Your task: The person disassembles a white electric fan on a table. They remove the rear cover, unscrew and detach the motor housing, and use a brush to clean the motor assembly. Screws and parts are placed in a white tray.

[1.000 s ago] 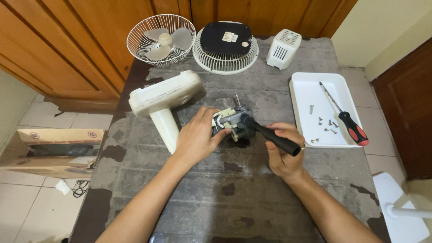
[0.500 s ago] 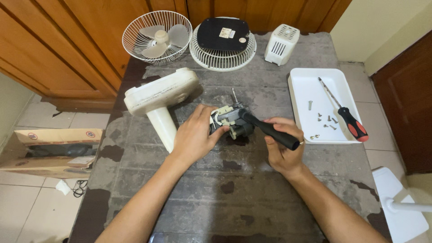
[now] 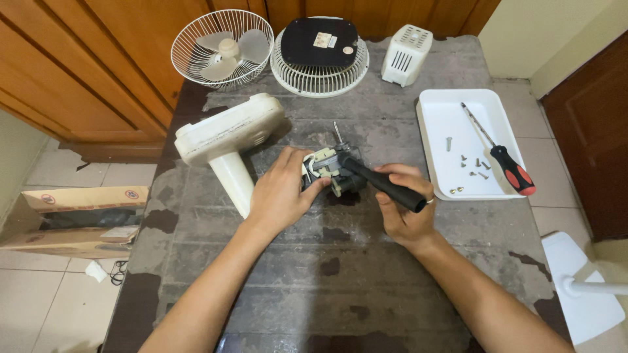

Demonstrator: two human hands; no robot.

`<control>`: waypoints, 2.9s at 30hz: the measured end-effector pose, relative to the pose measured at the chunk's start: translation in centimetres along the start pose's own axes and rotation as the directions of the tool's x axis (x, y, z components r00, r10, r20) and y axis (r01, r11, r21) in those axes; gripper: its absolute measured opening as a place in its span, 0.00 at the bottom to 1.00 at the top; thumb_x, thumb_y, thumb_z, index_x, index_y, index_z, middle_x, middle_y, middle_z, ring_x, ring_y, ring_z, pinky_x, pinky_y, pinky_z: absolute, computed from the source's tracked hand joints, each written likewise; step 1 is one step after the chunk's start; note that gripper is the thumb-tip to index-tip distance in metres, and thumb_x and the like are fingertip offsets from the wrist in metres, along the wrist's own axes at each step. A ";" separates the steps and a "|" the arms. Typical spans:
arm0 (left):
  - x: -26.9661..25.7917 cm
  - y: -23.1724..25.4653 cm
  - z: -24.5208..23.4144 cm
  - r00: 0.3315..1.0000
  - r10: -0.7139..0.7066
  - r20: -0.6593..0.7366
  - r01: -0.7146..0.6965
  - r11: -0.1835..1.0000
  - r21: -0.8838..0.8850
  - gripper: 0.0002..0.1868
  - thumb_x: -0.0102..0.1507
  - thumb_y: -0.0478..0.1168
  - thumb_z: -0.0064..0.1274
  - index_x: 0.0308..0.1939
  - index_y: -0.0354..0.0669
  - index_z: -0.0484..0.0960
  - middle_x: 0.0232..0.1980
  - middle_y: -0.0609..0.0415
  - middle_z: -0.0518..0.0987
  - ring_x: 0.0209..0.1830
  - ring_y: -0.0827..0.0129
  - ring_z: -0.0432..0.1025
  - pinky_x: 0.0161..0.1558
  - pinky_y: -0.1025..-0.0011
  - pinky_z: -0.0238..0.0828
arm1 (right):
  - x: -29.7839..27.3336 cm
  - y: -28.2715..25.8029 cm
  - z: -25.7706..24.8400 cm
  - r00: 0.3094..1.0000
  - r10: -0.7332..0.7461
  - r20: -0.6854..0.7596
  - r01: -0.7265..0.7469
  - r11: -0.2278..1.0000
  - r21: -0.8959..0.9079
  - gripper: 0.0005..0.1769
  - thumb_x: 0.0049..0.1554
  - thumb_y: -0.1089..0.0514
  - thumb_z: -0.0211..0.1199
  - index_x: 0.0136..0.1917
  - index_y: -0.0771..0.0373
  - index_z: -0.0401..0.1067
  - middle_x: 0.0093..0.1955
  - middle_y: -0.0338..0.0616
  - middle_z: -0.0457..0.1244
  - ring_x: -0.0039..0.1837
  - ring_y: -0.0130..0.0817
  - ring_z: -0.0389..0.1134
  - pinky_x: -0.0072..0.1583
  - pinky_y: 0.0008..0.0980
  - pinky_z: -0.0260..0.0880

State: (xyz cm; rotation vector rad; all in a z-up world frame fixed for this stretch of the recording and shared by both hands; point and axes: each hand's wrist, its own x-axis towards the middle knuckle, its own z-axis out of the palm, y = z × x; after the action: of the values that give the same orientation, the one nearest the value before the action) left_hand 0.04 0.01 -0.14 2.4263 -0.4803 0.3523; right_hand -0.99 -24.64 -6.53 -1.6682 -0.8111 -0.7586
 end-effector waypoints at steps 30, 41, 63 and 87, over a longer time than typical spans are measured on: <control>0.0 -0.1 0.2 1.000 0.003 0.003 -0.003 1.000 0.012 0.27 0.61 0.52 0.62 0.55 0.35 0.76 0.53 0.43 0.76 0.51 0.46 0.76 0.47 0.55 0.74 | 0.5 -0.3 0.2 0.999 -0.027 0.026 0.027 1.000 -0.002 0.19 0.66 0.60 0.62 0.64 0.63 0.56 0.63 0.59 0.61 0.63 0.42 0.70 0.60 0.32 0.76; -0.2 -0.1 0.2 1.000 0.014 -0.013 -0.014 1.000 0.001 0.27 0.61 0.51 0.62 0.54 0.36 0.76 0.52 0.44 0.76 0.50 0.46 0.76 0.47 0.55 0.74 | 0.5 -0.5 0.3 0.999 -0.014 0.033 0.014 1.000 0.001 0.19 0.66 0.59 0.63 0.64 0.62 0.56 0.63 0.59 0.63 0.62 0.41 0.71 0.60 0.30 0.76; -0.3 -0.3 0.2 1.000 0.020 -0.010 -0.020 1.000 -0.010 0.26 0.58 0.45 0.63 0.57 0.38 0.75 0.55 0.44 0.76 0.53 0.46 0.76 0.49 0.55 0.74 | 1.2 -1.6 1.4 0.970 -0.150 0.193 0.176 0.976 -0.129 0.25 0.59 0.63 0.71 0.62 0.57 0.59 0.62 0.55 0.66 0.60 0.45 0.72 0.60 0.38 0.74; -0.3 -0.5 0.4 1.000 0.015 -0.013 -0.015 1.000 -0.007 0.26 0.57 0.43 0.65 0.55 0.38 0.75 0.54 0.44 0.75 0.52 0.45 0.75 0.48 0.54 0.73 | 1.5 -1.7 1.9 0.969 -0.142 0.200 0.167 0.979 -0.114 0.25 0.59 0.63 0.70 0.63 0.58 0.59 0.62 0.53 0.64 0.60 0.44 0.72 0.59 0.37 0.76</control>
State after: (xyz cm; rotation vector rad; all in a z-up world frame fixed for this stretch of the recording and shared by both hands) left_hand 0.04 0.20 -0.82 2.4137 -0.4942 0.3717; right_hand -1.37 -22.23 -4.77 -1.8302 -1.0562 -0.7811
